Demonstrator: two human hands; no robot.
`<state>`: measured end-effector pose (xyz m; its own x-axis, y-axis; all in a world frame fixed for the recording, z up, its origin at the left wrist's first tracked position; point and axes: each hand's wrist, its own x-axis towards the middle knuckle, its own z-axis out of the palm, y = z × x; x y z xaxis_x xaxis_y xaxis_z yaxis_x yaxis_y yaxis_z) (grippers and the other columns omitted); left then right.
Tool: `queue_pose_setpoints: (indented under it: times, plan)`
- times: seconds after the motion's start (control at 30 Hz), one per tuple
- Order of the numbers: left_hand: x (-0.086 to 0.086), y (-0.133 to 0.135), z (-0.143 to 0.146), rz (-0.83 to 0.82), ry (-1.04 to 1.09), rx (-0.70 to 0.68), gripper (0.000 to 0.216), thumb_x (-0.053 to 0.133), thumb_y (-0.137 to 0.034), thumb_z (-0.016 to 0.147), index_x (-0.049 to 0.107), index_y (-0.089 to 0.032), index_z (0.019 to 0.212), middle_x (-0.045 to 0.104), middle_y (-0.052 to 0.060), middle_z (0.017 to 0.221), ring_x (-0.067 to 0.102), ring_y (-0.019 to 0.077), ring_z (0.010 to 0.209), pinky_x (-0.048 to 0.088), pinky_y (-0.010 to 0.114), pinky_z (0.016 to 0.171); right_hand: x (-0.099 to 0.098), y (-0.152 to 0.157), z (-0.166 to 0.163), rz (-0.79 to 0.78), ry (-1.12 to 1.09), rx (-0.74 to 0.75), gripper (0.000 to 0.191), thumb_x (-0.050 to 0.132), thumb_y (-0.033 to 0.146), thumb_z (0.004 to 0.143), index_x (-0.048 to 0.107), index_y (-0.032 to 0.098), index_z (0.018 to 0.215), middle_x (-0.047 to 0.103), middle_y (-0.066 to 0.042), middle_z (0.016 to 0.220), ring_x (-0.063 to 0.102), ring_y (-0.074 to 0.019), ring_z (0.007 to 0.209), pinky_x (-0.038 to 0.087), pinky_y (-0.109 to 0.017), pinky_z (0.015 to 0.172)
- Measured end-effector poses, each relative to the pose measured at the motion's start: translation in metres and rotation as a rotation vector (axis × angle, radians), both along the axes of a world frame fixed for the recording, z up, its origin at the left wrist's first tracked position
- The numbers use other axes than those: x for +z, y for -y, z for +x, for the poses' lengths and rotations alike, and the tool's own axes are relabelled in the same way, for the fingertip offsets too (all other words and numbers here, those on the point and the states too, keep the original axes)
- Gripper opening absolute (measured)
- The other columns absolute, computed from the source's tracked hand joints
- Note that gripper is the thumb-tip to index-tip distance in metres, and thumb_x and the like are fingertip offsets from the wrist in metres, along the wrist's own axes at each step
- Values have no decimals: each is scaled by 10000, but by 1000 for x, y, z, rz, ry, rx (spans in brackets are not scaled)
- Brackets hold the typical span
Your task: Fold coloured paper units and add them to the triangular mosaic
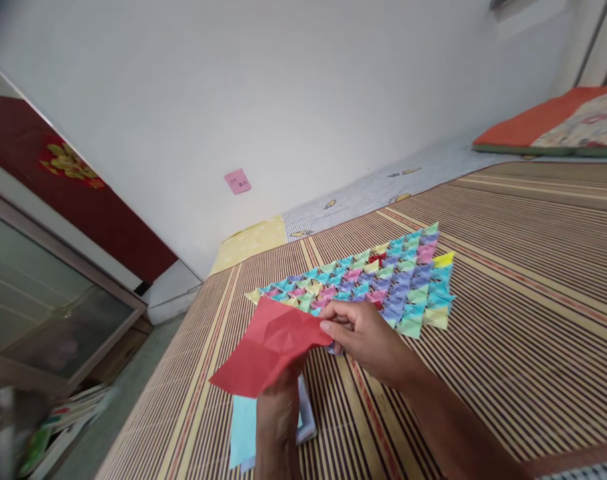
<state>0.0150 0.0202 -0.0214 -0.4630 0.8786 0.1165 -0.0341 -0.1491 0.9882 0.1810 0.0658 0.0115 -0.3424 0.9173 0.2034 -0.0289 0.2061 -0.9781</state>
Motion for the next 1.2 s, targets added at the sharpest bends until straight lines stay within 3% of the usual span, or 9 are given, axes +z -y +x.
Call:
queue_pose_setpoints:
  times: [0.17,0.33,0.43,0.63,0.8,0.87,0.93,1.03,1.2]
  plan:
    - [12,2,2,-15,152,61,481,779,-529,794,750,-154,1094,755,135,1154,684,302,1115,533,385,944,0,2,0,20,70,62,181,565,310,896,663,178,820,631,-6,702,550,-118,593,438,-238,555]
    - [22,-4,7,190,443,26,323,810,-483,765,759,-168,817,759,61,800,710,206,742,565,295,654,-3,1,4,-50,106,38,160,600,321,874,643,182,806,647,-6,657,577,-132,582,460,-248,559]
    - [23,-7,5,211,527,50,297,843,-428,735,731,-157,693,699,21,650,669,162,625,546,255,576,-3,0,6,-26,104,26,232,592,373,902,617,192,760,646,-10,646,584,-139,573,467,-260,560]
    - [24,-6,4,154,595,-25,309,839,-425,739,767,-127,776,758,66,749,677,156,611,569,263,564,3,2,2,87,121,-38,354,740,375,822,669,203,1122,726,-80,1037,668,-220,906,526,-342,797]
    - [25,-4,6,90,619,-66,326,865,-415,706,781,-117,808,769,75,756,674,153,588,562,250,515,11,8,1,143,102,19,271,557,428,954,690,200,1019,719,-49,931,650,-202,860,492,-310,753]
    - [25,-4,7,67,612,-49,350,876,-429,684,781,-112,799,766,79,745,670,152,574,543,235,485,12,9,1,155,135,22,238,599,413,928,692,205,995,718,-39,946,641,-197,851,477,-298,744]
    - [26,-4,8,58,607,-43,365,886,-440,668,778,-111,784,759,77,726,661,146,558,528,225,477,9,9,-1,141,186,-19,172,629,362,896,680,198,884,685,-13,826,604,-173,747,445,-279,675]
    - [26,-3,9,71,597,-37,361,886,-445,671,772,-121,781,751,65,730,649,130,559,513,209,488,3,6,-4,126,174,-98,242,553,335,924,599,194,733,557,22,647,510,-142,611,377,-260,573]
    - [23,-3,11,46,467,-150,292,869,-389,720,764,-123,781,724,38,705,641,133,577,525,228,554,2,5,-4,67,76,-60,231,561,348,918,582,197,745,550,24,659,516,-138,606,389,-251,563]
